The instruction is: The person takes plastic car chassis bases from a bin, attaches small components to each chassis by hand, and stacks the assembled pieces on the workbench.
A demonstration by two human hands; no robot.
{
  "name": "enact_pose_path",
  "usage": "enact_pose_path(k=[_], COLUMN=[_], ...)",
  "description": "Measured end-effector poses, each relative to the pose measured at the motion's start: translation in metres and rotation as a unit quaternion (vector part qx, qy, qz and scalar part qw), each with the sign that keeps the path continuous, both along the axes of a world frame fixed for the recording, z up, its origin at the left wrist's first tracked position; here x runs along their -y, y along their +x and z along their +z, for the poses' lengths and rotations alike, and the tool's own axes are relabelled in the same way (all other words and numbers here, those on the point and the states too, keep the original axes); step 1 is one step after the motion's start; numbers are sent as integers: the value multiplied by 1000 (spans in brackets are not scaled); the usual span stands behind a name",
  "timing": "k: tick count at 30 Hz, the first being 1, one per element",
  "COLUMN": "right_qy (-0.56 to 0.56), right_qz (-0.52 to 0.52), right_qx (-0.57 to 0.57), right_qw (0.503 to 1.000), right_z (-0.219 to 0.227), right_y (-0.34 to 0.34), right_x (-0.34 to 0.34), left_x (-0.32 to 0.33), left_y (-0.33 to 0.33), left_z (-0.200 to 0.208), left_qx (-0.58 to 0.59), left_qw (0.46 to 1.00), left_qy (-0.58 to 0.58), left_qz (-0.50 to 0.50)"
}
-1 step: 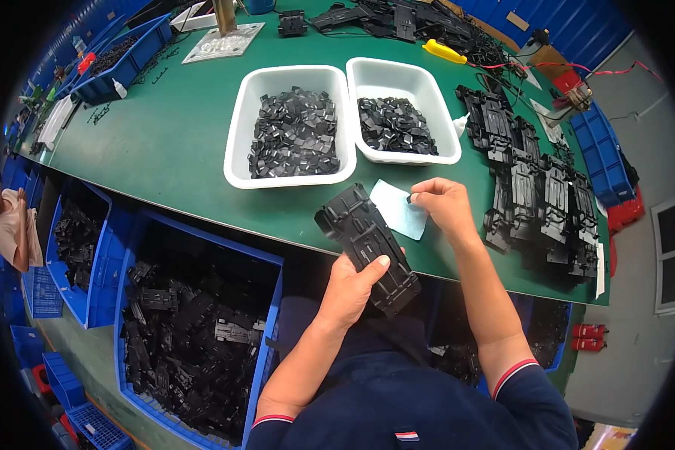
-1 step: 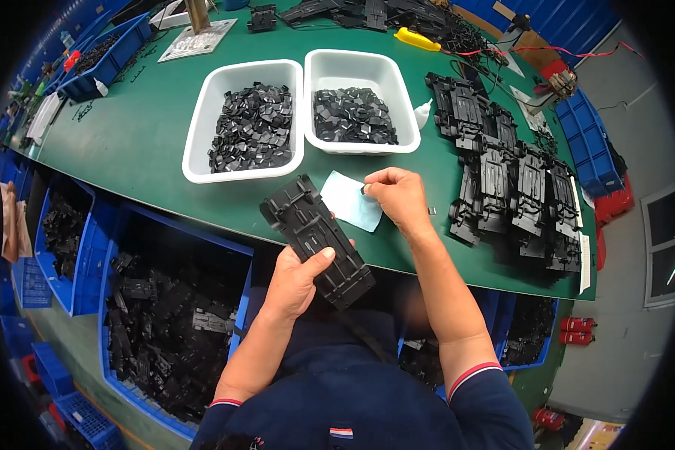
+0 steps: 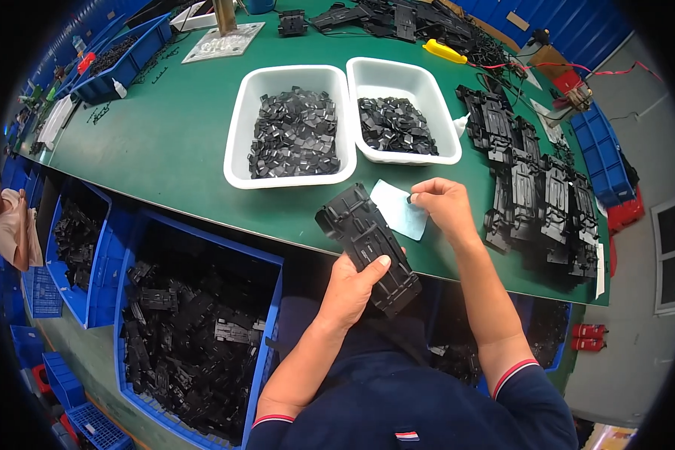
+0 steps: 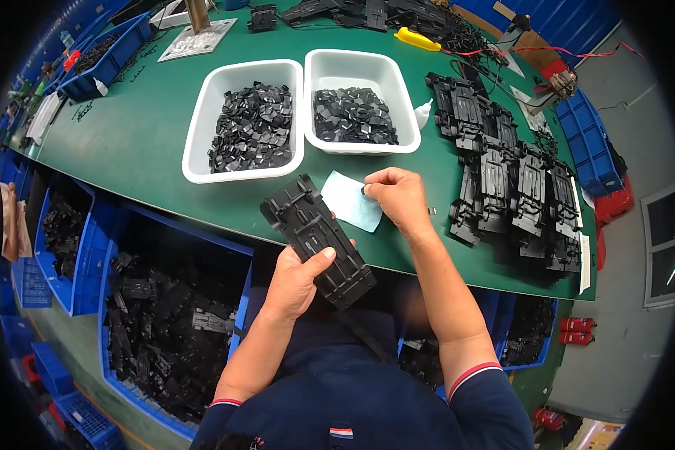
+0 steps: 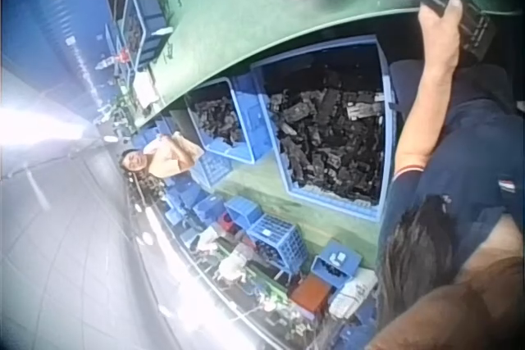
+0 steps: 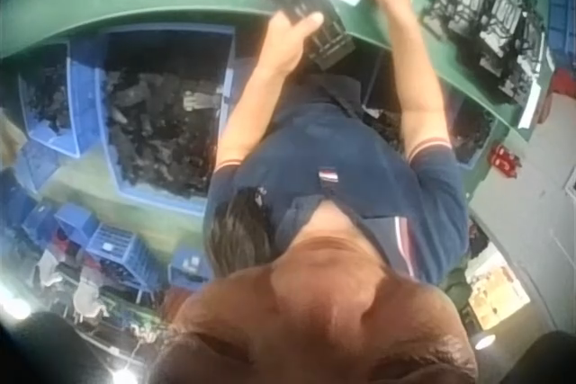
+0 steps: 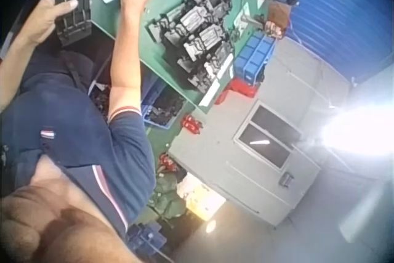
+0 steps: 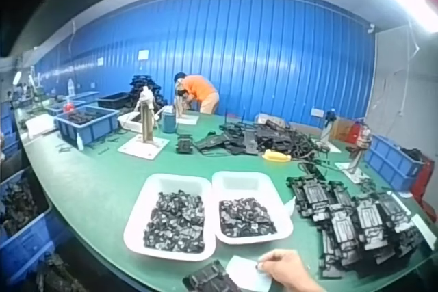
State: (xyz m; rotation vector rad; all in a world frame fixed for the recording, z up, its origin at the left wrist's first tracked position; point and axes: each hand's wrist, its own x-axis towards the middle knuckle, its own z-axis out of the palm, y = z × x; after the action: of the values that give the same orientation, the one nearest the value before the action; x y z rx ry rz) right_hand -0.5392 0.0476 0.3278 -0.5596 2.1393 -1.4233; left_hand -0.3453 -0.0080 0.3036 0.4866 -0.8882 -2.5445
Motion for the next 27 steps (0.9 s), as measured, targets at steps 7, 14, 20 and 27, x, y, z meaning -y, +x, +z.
enact_pose_path(k=[7, 14, 20, 27], right_qy=[25, 58, -172, -239], right_qz=[-10, 25, 90, 143], right_qx=[-14, -189, -577, -622], right_qw=[1000, 980, 794, 732], right_z=[-2, 1, 26, 31], right_y=[-1, 6, 42, 80], right_x=[4, -3, -29, -59], left_x=[2, 3, 0, -21], left_y=[-6, -10, -6, 11], left_z=[-3, -6, -6, 15], left_qx=[3, 5, -9, 0], left_qw=[1000, 1000, 1000, 998], left_qy=[6, 14, 14, -69], left_qz=[-3, -16, -17, -10])
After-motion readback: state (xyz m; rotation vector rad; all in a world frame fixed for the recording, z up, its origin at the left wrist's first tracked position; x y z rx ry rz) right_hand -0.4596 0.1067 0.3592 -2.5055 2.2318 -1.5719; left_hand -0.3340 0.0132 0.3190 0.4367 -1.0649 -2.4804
